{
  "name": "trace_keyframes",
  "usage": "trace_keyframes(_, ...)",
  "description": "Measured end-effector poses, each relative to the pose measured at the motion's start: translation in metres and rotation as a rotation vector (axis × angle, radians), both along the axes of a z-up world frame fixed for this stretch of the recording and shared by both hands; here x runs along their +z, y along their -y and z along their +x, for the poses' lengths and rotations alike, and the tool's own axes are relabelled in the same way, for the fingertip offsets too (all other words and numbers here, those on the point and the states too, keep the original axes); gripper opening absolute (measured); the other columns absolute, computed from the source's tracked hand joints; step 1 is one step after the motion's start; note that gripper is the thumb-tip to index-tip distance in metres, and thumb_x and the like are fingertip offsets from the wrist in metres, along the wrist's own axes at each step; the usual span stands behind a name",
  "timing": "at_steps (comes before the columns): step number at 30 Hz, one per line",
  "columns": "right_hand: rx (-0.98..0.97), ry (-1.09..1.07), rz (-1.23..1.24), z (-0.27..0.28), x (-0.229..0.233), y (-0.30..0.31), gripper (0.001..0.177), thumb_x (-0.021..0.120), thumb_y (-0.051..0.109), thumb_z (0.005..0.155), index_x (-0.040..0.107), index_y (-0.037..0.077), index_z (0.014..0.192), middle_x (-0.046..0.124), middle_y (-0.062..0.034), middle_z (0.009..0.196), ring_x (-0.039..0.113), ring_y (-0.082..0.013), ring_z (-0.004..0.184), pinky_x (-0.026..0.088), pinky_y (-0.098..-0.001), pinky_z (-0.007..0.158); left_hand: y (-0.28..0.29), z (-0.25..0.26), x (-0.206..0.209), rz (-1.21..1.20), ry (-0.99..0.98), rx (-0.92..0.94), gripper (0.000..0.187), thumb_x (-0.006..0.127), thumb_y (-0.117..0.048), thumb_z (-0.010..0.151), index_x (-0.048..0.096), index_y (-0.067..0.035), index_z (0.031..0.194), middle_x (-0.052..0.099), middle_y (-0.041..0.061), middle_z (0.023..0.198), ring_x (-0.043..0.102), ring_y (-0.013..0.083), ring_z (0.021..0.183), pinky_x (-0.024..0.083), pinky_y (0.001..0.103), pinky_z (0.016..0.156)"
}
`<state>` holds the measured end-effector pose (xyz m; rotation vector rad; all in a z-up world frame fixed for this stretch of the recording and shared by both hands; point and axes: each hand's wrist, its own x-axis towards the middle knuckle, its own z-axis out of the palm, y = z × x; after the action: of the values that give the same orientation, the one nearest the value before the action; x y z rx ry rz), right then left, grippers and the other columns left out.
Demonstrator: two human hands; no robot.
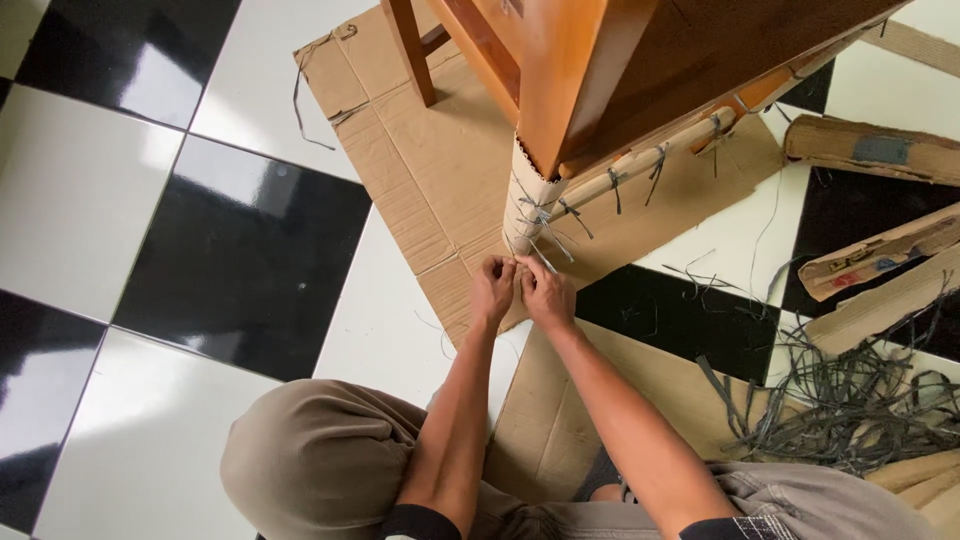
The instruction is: Wrapping wooden chair legs with protective cardboard and securing them with ties
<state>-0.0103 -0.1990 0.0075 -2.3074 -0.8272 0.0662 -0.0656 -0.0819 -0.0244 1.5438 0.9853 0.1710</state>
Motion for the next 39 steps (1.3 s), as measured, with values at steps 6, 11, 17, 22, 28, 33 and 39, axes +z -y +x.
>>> trace_keyframes(6,-0.027,0.031,0.099,0.007,0.003,-0.010,0.013,0.072,0.011,0.089,0.073,0.021,0.099,0.076,-0.0076,0.086,0.075,-0.0331,0.079,0.059,-0.0421,0.071,0.002,0.006,-0.001,-0.117,0.064,0.167,0.021,0.075,-0.033,0.088,0.073,-0.011,0.086,0.064,0.001,0.070,0.058,0.0129,0.069,0.047,0.028,0.062)
trace_keyframes(11,-0.037,0.029,0.092,0.008,0.002,-0.015,0.007,0.070,0.011,0.092,0.071,0.017,0.095,0.070,-0.0124,0.080,0.073,-0.0363,0.079,0.058,-0.0458,0.071,0.000,0.013,-0.027,-0.184,0.092,0.275,0.023,0.077,-0.035,0.086,0.073,-0.013,0.085,0.067,0.002,0.072,0.060,0.0117,0.070,0.048,0.028,0.062)
trace_keyframes(17,-0.045,-0.017,0.119,0.004,0.005,-0.015,0.007,0.070,0.012,0.094,0.073,0.016,0.099,0.074,-0.0104,0.084,0.074,-0.0346,0.082,0.058,-0.0429,0.075,0.009,0.014,0.048,-0.511,0.159,0.324,0.041,0.054,-0.050,0.101,0.071,-0.013,0.104,0.065,-0.002,0.093,0.066,0.0125,0.090,0.050,0.030,0.080)
trace_keyframes(22,-0.112,-0.138,0.132,0.007,-0.022,-0.015,0.005,0.070,0.013,0.095,0.075,0.012,0.098,0.074,-0.0157,0.084,0.074,-0.0382,0.085,0.058,-0.0449,0.075,0.012,0.014,0.018,-0.609,0.173,0.289,0.023,0.071,-0.041,0.094,0.068,-0.017,0.098,0.068,-0.006,0.092,0.067,0.0103,0.093,0.051,0.036,0.085)
trace_keyframes(28,-0.278,-0.501,0.192,0.012,-0.053,-0.022,0.014,0.067,0.020,0.092,0.080,0.015,0.097,0.077,-0.0127,0.086,0.074,-0.0289,0.086,0.058,-0.0395,0.080,0.013,0.012,0.028,-0.630,0.199,0.303,0.023,0.073,-0.039,0.093,0.064,-0.018,0.091,0.068,-0.006,0.093,0.066,0.0093,0.091,0.053,0.031,0.082)
trace_keyframes(33,-0.279,-0.494,0.205,0.009,-0.031,-0.032,0.019,0.063,0.012,0.085,0.077,0.010,0.098,0.075,-0.0169,0.080,0.073,-0.0337,0.079,0.056,-0.0449,0.075,0.009,0.011,0.012,-0.608,0.206,0.276,0.022,0.075,-0.040,0.092,0.067,-0.020,0.096,0.067,-0.007,0.091,0.066,0.0089,0.091,0.052,0.033,0.085)
trace_keyframes(39,-0.120,-0.399,-0.103,0.013,-0.027,-0.018,0.019,0.059,0.020,0.096,0.069,0.022,0.112,0.079,-0.0075,0.101,0.073,-0.0333,0.103,0.057,-0.0481,0.089,0.009,0.004,0.009,-0.552,0.208,0.235,0.022,0.070,-0.036,0.095,0.070,-0.019,0.109,0.066,-0.006,0.091,0.065,0.0104,0.094,0.049,0.034,0.089)
